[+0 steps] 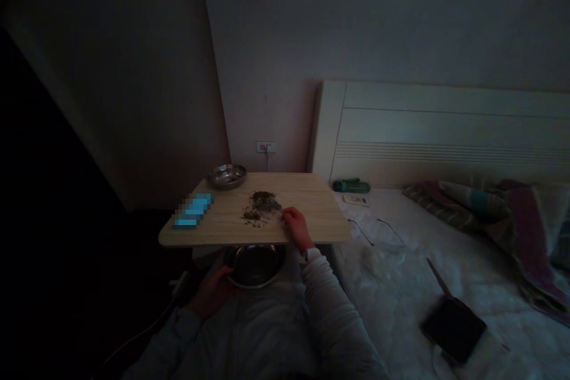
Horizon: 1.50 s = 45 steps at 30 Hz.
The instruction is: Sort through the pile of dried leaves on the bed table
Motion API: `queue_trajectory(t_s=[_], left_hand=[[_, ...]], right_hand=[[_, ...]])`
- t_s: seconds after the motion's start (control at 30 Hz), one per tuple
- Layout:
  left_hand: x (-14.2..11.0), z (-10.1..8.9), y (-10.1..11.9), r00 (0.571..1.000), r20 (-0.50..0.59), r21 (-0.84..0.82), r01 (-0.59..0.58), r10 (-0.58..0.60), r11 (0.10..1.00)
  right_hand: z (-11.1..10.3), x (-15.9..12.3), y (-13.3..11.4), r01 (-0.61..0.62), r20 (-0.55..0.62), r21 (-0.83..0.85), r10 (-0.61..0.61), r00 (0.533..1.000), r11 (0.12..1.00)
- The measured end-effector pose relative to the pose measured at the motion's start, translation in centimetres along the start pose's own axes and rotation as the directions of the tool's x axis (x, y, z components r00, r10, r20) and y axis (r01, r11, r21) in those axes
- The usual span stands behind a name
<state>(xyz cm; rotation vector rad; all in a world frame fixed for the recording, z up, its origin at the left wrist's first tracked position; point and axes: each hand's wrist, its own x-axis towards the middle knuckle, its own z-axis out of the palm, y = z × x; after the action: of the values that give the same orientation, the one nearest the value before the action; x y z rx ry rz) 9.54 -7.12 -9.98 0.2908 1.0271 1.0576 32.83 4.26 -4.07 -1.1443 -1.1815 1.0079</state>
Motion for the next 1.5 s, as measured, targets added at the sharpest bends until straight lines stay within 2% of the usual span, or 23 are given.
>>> queue_trajectory(t_s=[0.17,0.47,0.7,1.07,1.33,1.5], left_hand=[[-0.2,0.0,0.0,0.999,-0.012,-0.013,-0.033,0.033,0.999],[-0.6,-0.3,1.0,0.997,-0.069,-0.094,-0.030,0.023,0.995],[-0.4,-0.5,0.6,0.998,-0.048,-0.097,-0.036,0.031,0.995],[-0.7,-0.3,0.5,0.999,-0.012,-0.070,-0.047,0.046,0.996],[-0.3,-0.2,0.4,0.999,-0.030,-0.073,-0.038,0.036,0.997],[0.1,-0.6,0.3,0.998,-0.001,-0.085,-0.067,0.067,0.994]], right_hand=[[0.0,0.4,-0.1,-0.009,0.020,-0.083,0.011,1.000,0.997],[2.5,1.7,0.3,-0.015,0.036,-0.252,0.025,0.999,0.968],[1.8,1.3,0.7,0.026,0.012,-0.182,-0.024,1.000,0.983],[1.5,0.9,0.5,0.036,-0.021,-0.207,-0.041,0.999,0.978],[1.8,0.5,-0.2,-0.013,-0.039,-0.213,0.005,0.999,0.977],[1.8,0.6,-0.1,0.020,-0.036,-0.215,-0.028,0.999,0.976]])
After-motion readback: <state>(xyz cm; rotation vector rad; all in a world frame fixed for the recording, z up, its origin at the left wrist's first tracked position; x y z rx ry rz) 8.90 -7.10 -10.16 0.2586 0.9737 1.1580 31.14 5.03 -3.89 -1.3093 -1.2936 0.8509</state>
